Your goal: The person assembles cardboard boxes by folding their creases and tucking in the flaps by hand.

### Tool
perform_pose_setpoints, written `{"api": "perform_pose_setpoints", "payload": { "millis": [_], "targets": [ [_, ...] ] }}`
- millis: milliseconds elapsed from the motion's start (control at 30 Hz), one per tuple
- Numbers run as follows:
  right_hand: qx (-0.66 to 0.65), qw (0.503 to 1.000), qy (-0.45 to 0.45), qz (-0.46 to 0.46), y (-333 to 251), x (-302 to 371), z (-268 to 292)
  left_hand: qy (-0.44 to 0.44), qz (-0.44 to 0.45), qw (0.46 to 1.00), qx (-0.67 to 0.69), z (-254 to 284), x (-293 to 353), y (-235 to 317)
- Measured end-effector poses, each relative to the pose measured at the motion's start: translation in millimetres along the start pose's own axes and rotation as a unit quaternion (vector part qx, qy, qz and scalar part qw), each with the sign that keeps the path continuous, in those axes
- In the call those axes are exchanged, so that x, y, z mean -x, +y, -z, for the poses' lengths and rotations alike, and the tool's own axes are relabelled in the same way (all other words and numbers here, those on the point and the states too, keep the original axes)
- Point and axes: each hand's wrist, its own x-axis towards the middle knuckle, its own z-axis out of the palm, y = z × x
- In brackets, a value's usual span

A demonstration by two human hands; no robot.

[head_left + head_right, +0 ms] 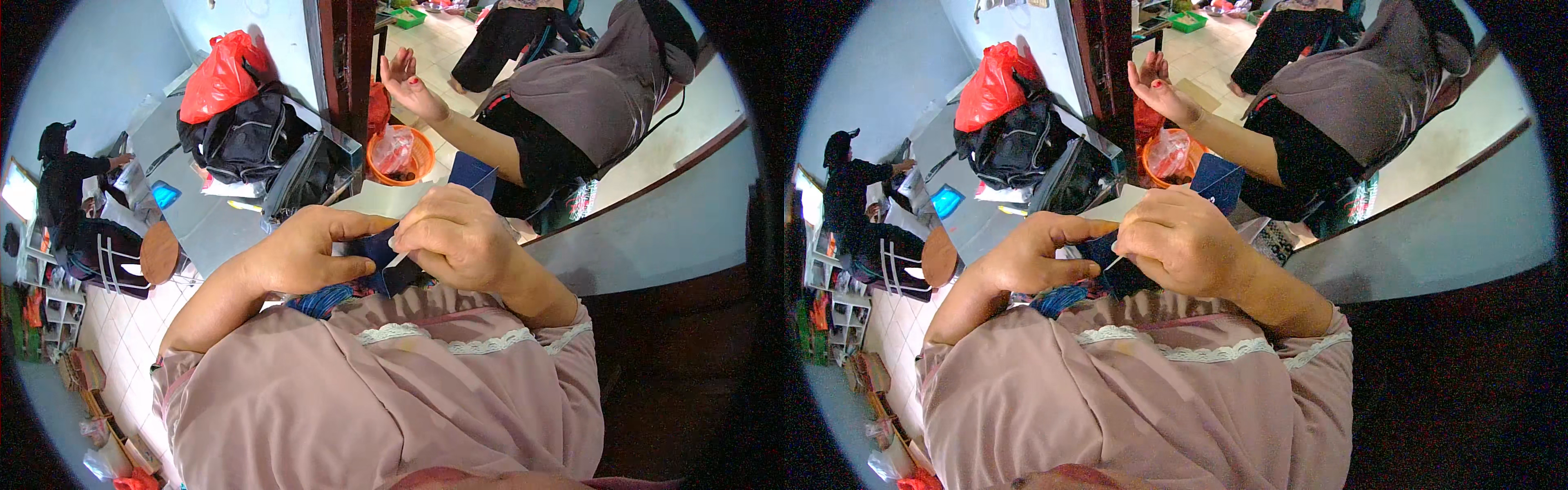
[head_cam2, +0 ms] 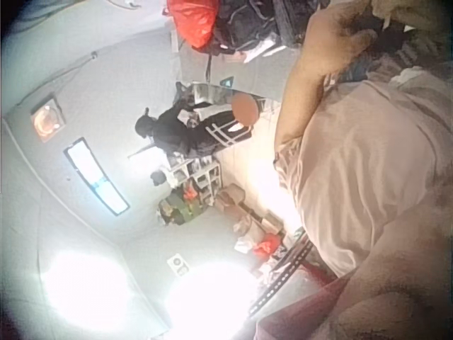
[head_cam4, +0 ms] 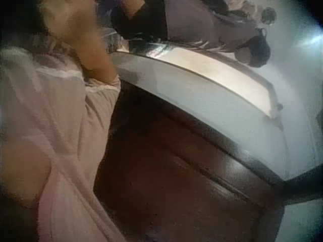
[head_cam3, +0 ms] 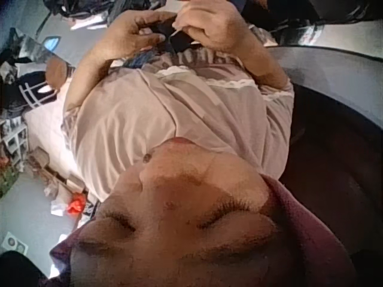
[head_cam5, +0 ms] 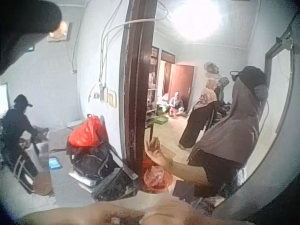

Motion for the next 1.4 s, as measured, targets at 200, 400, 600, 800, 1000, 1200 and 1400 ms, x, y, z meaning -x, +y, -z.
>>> {"api": "perform_pose_setpoints", "payload": {
  "millis": [200, 400, 600, 800, 1000, 1200, 1400],
  "targets": [
    [0.009, 1.0, 0.003, -0.028, -1, -5, 1, 0.013, -0.019, 0.999, -0.038, 0, -1, 2],
    [-0.002, 0.999, -0.009, -0.039, -6, -7, 8, 0.025, 0.007, 0.999, 0.041, -1, 1, -2],
    [0.012, 1.0, -0.017, 0.011, -2, -13, 6, 0.017, 0.016, 0.992, 0.12, -3, 3, -4],
    [0.034, 0.996, 0.077, -0.043, 7, -5, 5, 0.041, 0.083, 0.987, 0.13, -4, 12, 5],
    [0.024, 0.901, 0.331, -0.278, 26, 21, -4, 0.168, 0.043, 0.943, 0.283, -11, 13, 5],
    [-0.352, 0.789, 0.359, -0.353, 24, 39, -41, 0.158, 0.004, 0.941, 0.298, -22, 7, -5],
    [-0.261, 0.841, 0.32, -0.349, 21, 35, -38, 0.161, 0.056, 0.946, 0.275, -35, -4, -17]
  ]
}}
